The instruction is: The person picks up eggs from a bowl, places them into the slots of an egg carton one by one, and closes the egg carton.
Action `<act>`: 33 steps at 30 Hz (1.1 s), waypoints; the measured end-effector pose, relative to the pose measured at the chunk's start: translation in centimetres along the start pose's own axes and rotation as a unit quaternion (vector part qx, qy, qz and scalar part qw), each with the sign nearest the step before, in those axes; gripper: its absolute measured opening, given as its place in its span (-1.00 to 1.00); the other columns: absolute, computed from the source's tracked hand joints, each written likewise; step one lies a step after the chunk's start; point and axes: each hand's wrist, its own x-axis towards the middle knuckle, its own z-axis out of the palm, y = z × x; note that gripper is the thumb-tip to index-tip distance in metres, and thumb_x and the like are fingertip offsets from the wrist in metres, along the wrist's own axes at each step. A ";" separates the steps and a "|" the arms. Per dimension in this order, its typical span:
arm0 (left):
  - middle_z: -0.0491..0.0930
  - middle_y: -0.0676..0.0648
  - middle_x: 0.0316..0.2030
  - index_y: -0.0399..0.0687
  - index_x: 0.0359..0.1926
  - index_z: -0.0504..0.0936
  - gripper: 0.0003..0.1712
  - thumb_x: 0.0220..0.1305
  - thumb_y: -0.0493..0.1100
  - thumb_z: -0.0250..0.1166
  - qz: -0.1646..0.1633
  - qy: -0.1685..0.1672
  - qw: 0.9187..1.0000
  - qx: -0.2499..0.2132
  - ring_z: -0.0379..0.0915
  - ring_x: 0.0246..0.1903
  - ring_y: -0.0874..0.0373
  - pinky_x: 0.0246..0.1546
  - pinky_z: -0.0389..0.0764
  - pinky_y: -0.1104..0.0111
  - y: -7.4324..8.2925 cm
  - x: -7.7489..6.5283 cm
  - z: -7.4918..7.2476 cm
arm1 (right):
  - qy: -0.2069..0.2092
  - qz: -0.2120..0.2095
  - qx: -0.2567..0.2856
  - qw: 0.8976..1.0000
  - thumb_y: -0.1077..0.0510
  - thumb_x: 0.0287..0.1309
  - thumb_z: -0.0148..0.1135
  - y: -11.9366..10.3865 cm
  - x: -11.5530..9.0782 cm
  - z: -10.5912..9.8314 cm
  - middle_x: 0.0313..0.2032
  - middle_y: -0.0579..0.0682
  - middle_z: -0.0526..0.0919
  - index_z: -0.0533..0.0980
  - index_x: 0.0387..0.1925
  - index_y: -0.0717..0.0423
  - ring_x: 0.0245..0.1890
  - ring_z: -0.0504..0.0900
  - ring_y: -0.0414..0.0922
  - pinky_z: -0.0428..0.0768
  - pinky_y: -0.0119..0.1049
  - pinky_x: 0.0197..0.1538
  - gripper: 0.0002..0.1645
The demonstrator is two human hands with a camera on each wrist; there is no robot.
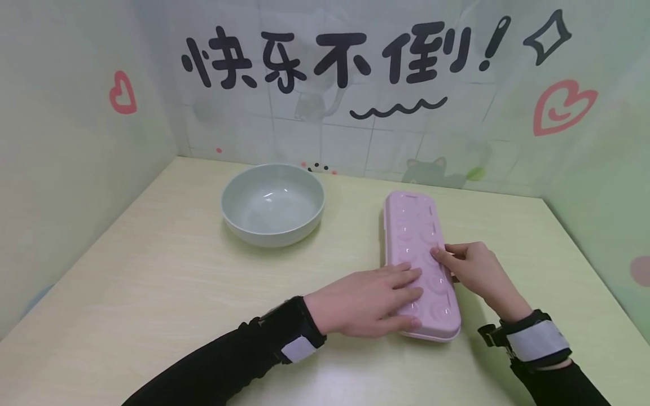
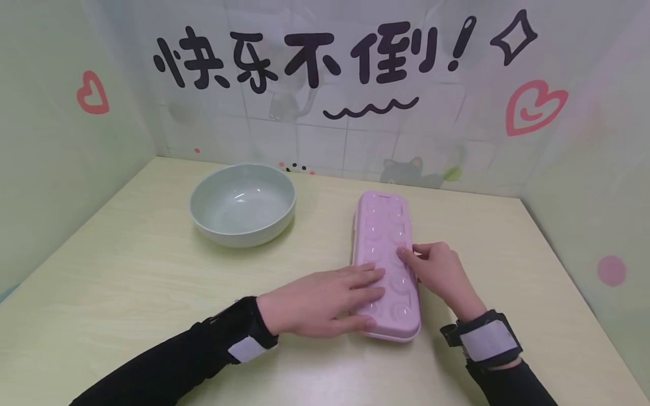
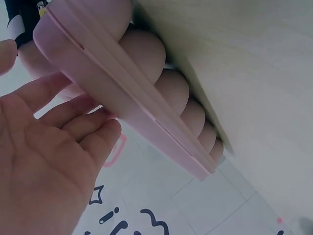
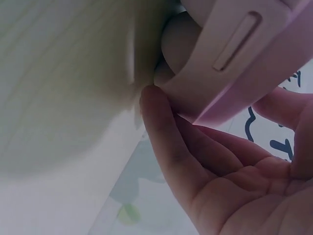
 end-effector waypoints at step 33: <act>0.23 -0.14 0.41 -0.08 0.37 0.40 -0.30 0.51 0.28 -0.17 -0.137 0.104 0.983 0.061 0.03 0.41 -0.10 0.40 -0.11 0.06 -5.4 -6.5 -2.3 | 0.120 -0.110 -0.103 0.981 -0.08 0.42 0.07 2.0 -2.3 -0.4 -0.03 0.29 0.62 0.51 0.10 0.38 -0.12 0.63 0.19 0.59 0.01 -0.23 -0.42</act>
